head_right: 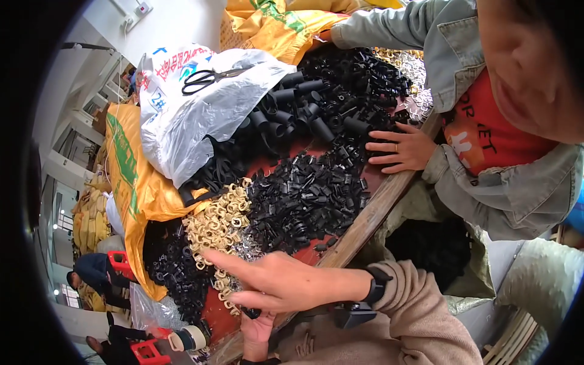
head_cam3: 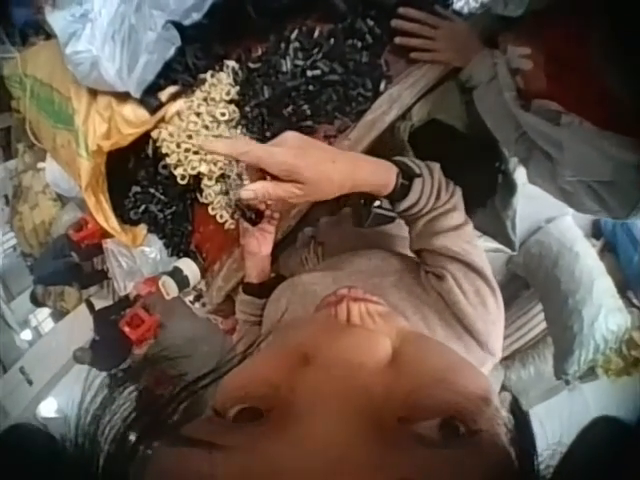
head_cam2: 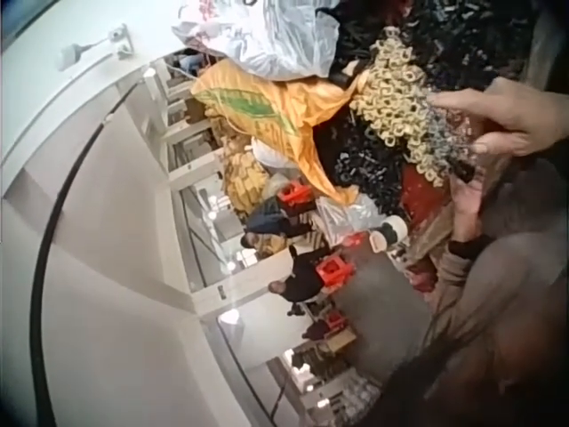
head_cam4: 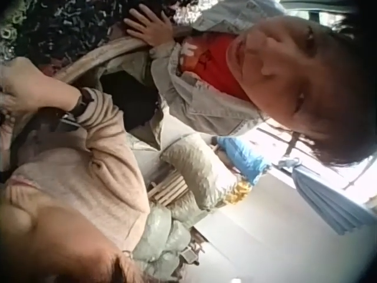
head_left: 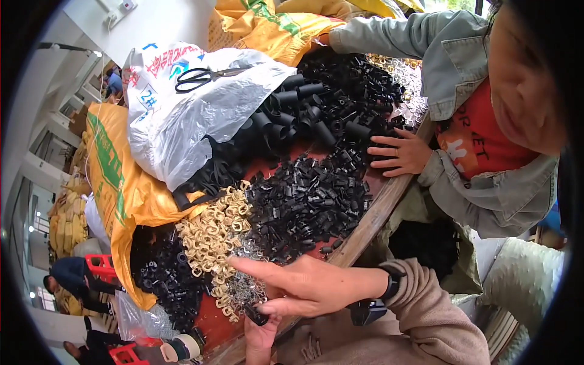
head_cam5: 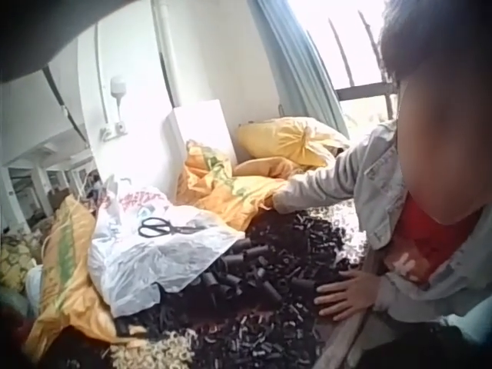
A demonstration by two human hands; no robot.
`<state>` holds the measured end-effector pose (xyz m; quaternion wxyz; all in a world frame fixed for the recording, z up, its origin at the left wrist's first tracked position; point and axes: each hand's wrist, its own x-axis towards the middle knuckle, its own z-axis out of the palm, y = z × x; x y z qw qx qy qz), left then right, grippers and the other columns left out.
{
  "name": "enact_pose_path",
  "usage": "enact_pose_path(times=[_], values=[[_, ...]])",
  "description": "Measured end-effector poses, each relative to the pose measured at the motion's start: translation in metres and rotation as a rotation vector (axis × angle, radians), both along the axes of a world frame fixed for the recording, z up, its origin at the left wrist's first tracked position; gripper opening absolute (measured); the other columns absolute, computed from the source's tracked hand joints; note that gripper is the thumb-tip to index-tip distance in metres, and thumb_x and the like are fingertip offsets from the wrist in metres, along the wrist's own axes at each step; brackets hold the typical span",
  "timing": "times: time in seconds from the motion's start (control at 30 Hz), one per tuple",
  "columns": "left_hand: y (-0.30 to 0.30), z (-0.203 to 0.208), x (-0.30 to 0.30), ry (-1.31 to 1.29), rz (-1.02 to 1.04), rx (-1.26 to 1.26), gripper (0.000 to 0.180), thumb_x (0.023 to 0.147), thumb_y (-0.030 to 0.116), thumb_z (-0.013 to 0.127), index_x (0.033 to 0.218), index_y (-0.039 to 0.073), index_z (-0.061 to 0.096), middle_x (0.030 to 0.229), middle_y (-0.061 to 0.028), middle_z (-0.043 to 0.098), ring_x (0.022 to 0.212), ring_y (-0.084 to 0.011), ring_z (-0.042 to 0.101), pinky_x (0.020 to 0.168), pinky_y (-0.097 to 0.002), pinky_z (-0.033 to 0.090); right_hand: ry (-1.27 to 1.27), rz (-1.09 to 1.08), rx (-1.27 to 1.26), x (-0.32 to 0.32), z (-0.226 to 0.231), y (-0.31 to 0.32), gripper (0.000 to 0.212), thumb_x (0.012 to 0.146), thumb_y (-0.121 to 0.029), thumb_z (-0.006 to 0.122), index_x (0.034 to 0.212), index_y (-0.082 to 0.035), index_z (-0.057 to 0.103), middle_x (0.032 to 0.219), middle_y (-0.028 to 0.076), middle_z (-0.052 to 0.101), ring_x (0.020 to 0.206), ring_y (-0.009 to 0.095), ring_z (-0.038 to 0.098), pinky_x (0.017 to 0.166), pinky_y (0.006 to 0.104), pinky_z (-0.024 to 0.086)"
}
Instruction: The person assembles components by hand, picking up a black plastic housing, inserting a small metal clip and a beige plastic part, and then setting the finished piece down.
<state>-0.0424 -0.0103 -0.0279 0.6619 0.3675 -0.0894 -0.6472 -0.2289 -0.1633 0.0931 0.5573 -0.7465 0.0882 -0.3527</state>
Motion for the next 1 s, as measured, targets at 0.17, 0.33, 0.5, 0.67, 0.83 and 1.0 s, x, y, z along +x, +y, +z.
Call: enact_pose_path(times=[0.17, 0.33, 0.5, 0.67, 0.83, 1.0], values=[[0.015, -0.024, 0.019, 0.11, -0.134, -0.109, 0.052, 0.069, 0.023, 0.067, 0.109, 0.002, 0.042, 0.101, -0.0134, 0.054, 0.089, -0.0241, 0.055, 0.082, -0.0414, 0.042, 0.242, -0.105, -0.118, 0.011, -0.1, 0.051, 0.026, 0.078, -0.018, 0.05, 0.098, -0.003, 0.041, 0.076, 0.015, 0.051, 0.064, 0.032, 0.054, 0.048, 0.0394, 0.042], [0.016, -0.022, 0.013, 0.089, -0.172, -0.117, 0.051, 0.07, 0.025, 0.066, 0.11, 0.003, 0.043, 0.1, -0.0095, 0.055, 0.088, -0.0211, 0.055, 0.081, -0.0388, 0.043, 0.337, -0.004, -0.166, 0.02, -0.118, 0.075, 0.021, 0.078, -0.015, 0.049, 0.092, -0.003, 0.04, 0.08, 0.014, 0.049, 0.064, 0.033, 0.054, 0.049, 0.04, 0.043], [0.023, -0.023, 0.014, 0.097, -0.187, -0.091, 0.057, 0.067, 0.025, 0.069, 0.11, -0.001, 0.041, 0.098, -0.0134, 0.055, 0.087, -0.025, 0.054, 0.079, -0.0391, 0.042, 0.327, -0.026, -0.192, 0.021, -0.114, 0.076, 0.014, 0.079, -0.014, 0.048, 0.083, -0.004, 0.039, 0.072, 0.013, 0.047, 0.063, 0.031, 0.053, 0.05, 0.0385, 0.043], [0.025, -0.022, 0.015, 0.125, -0.197, -0.073, 0.056, 0.067, 0.025, 0.069, 0.109, -0.001, 0.042, 0.097, -0.0139, 0.055, 0.087, -0.0256, 0.054, 0.079, -0.0387, 0.042, 0.226, -0.073, -0.149, 0.024, -0.118, 0.079, 0.017, 0.076, -0.01, 0.05, 0.087, -0.004, 0.039, 0.076, 0.013, 0.048, 0.064, 0.031, 0.054, 0.049, 0.0383, 0.043], [0.025, -0.016, 0.015, 0.095, -0.25, -0.05, 0.054, 0.067, 0.023, 0.069, 0.108, -0.001, 0.044, 0.098, -0.0151, 0.055, 0.087, -0.0261, 0.054, 0.08, -0.0392, 0.042, 0.223, -0.151, -0.127, 0.024, -0.112, 0.075, 0.017, 0.074, -0.008, 0.05, 0.085, -0.004, 0.038, 0.075, 0.012, 0.049, 0.065, 0.03, 0.054, 0.049, 0.0373, 0.043], [0.026, -0.015, 0.017, 0.096, -0.308, -0.053, 0.051, 0.068, 0.021, 0.068, 0.108, 0.0, 0.044, 0.099, -0.0158, 0.055, 0.085, -0.026, 0.055, 0.081, -0.0397, 0.042, 0.227, -0.094, -0.216, 0.022, -0.118, 0.076, 0.014, 0.074, -0.008, 0.05, 0.083, -0.005, 0.04, 0.075, 0.012, 0.049, 0.064, 0.031, 0.054, 0.049, 0.0372, 0.043]])
